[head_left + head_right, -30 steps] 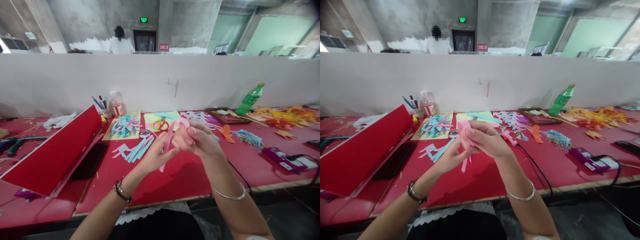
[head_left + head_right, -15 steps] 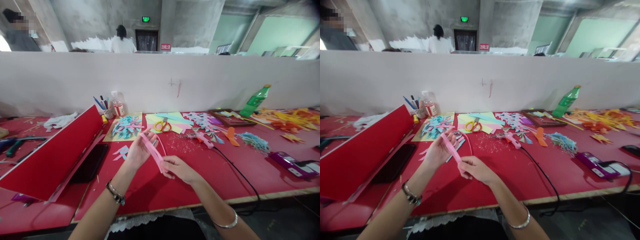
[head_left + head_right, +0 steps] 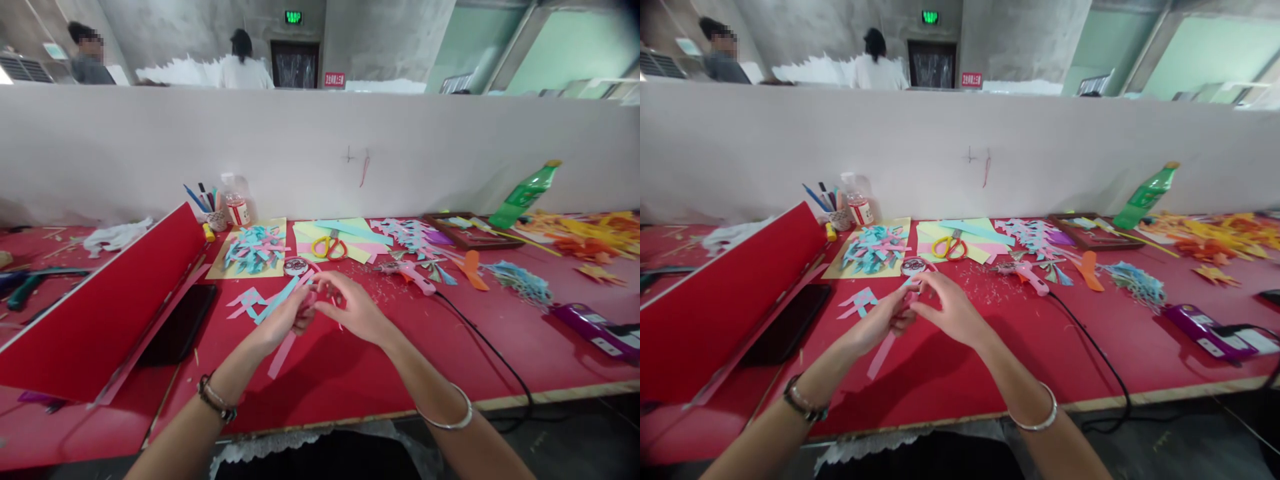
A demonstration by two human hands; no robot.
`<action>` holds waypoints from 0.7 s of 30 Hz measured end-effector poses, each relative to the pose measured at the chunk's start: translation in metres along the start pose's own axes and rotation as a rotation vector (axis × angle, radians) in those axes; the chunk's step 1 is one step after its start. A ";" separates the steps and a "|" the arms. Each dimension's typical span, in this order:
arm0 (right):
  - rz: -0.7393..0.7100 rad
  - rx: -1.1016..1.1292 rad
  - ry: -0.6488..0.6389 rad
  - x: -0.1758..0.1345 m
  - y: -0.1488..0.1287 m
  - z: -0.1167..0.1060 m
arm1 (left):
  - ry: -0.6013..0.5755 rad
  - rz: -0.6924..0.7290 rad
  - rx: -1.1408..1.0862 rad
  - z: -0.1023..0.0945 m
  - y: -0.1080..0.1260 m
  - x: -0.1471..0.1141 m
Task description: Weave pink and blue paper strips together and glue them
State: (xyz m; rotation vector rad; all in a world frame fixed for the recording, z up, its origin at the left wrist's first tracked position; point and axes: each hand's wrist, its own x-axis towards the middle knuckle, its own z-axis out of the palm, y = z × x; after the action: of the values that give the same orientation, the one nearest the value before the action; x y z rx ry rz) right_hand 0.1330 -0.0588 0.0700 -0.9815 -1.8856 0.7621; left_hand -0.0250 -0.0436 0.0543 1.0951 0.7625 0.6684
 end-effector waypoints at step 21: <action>0.157 0.073 0.107 -0.018 0.028 -0.009 | 0.119 0.208 0.710 -0.011 -0.009 -0.021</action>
State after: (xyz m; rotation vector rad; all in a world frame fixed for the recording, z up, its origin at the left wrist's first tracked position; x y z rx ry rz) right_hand 0.1560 -0.0585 0.0443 -1.1121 -1.6925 0.8471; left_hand -0.0453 -0.0577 0.0475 1.8119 1.0343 0.6553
